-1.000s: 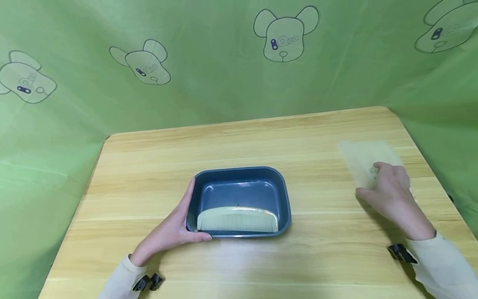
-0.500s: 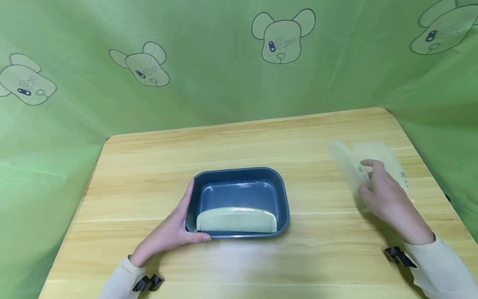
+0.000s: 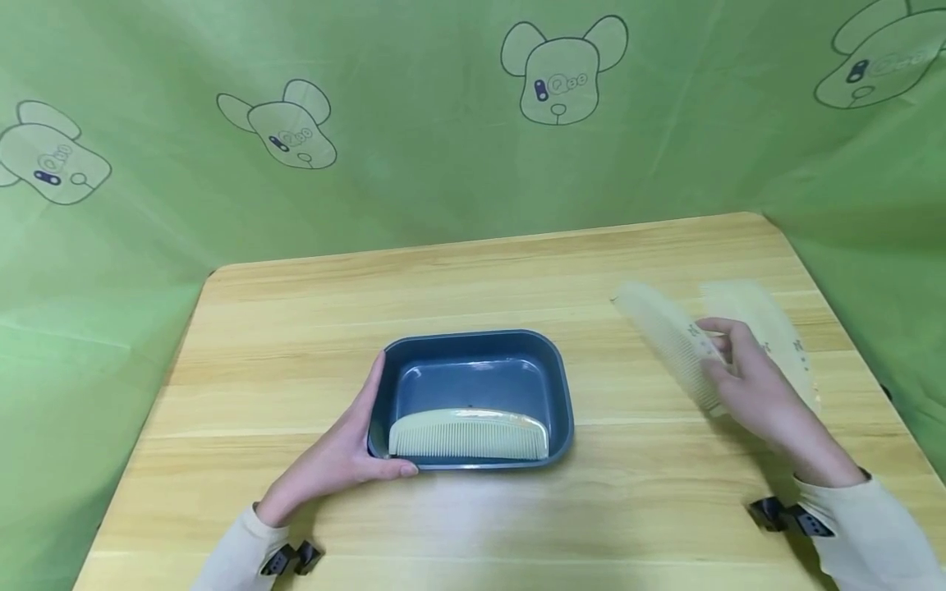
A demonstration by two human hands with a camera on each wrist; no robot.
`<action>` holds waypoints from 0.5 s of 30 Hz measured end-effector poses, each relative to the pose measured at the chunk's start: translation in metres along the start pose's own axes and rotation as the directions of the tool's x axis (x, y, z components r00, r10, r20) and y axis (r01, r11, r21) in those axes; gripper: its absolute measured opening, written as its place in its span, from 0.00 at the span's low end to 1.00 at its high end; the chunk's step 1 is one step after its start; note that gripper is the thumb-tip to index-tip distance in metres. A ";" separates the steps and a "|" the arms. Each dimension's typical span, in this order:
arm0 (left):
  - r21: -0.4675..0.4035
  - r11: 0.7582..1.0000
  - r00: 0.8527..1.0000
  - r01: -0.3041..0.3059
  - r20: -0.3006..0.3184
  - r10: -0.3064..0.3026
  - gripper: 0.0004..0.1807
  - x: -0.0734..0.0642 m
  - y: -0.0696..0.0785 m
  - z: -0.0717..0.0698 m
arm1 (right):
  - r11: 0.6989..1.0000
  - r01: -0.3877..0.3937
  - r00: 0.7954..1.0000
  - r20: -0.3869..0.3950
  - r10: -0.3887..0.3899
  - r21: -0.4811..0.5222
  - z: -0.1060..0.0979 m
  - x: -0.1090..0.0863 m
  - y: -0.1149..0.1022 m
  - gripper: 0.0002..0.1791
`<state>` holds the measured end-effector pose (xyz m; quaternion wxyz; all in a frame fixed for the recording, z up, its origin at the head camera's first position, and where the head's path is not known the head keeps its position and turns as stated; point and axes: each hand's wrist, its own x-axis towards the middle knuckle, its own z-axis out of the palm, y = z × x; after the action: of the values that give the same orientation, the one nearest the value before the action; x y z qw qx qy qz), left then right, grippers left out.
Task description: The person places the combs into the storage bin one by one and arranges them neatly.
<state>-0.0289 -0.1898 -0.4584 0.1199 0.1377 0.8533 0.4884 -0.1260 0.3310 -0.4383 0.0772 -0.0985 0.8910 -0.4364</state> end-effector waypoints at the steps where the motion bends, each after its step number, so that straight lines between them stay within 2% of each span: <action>1: 0.001 1.000 1.000 0.002 0.001 -0.002 0.84 0.000 0.000 0.000 | 1.000 0.005 1.000 -0.005 -0.005 0.009 0.001 0.000 0.000 0.27; 6: -0.003 1.000 1.000 0.007 0.000 -0.007 0.84 0.000 0.000 0.000 | 0.998 0.028 1.000 -0.004 -0.028 0.062 0.003 0.000 -0.006 0.27; 15: 0.001 1.000 1.000 0.004 0.000 -0.004 0.85 0.000 0.000 0.000 | 0.984 0.018 0.995 0.095 -0.035 0.176 0.001 0.001 -0.024 0.30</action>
<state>-0.0284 -0.1895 -0.4583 0.1208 0.1359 0.8538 0.4879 -0.1242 0.3151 -0.4199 0.1230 -0.1244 0.8430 -0.5087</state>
